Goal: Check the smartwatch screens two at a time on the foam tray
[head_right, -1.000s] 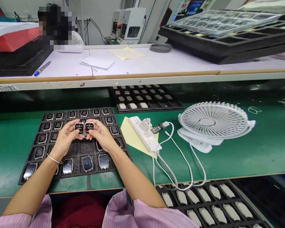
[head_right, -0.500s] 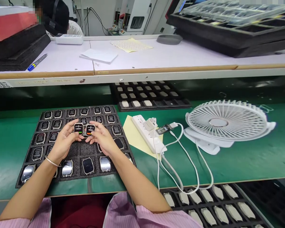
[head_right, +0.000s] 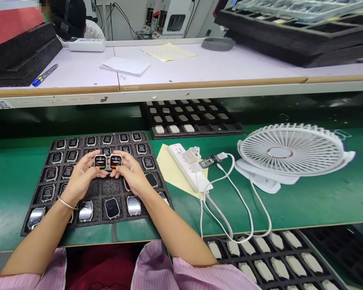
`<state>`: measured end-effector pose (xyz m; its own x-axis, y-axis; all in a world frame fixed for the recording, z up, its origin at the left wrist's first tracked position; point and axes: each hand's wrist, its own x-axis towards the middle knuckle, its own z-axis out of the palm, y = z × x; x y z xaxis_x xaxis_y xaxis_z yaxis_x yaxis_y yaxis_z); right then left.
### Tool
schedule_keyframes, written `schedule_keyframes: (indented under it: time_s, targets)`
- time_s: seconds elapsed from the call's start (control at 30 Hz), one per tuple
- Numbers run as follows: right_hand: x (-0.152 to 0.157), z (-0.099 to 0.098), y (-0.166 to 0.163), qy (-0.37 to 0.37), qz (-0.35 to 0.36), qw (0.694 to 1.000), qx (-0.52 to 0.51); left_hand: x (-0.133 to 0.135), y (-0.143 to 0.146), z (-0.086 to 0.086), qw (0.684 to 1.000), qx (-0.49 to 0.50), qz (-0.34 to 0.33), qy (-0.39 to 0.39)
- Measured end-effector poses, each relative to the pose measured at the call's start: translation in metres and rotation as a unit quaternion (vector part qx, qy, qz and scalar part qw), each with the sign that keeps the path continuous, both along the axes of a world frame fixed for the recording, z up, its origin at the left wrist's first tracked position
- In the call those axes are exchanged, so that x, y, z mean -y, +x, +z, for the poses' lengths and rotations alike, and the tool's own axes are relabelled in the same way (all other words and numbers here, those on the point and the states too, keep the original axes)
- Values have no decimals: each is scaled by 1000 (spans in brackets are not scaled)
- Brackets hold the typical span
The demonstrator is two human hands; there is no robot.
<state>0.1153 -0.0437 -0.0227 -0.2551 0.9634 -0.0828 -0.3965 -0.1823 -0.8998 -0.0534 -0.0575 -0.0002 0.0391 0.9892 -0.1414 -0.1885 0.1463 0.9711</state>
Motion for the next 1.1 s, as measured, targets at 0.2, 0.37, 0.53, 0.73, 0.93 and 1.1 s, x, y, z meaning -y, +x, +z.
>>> schedule_keyframes:
  time_s: [0.2,0.37,0.53,0.73,0.93,1.1]
  targets:
    - [1,3,-1,-4,10,1000,-13,0,-1,-2,1000,0,0,11]
    - [3,6,-2,-2,20,999,-29,-1,-1,-3,1000,-3,-1,23]
    - [4,5,-2,4,23,999,-29,-3,-1,-4,999,-12,5,34]
    - [4,1,-1,14,26,999,-20,-3,-1,-5,999,-11,3,43]
    - [3,0,-2,25,22,999,-12,-2,-1,-3,999,-5,2,49]
    - [3,3,-2,33,14,999,0,-1,0,-2,999,-9,0,39]
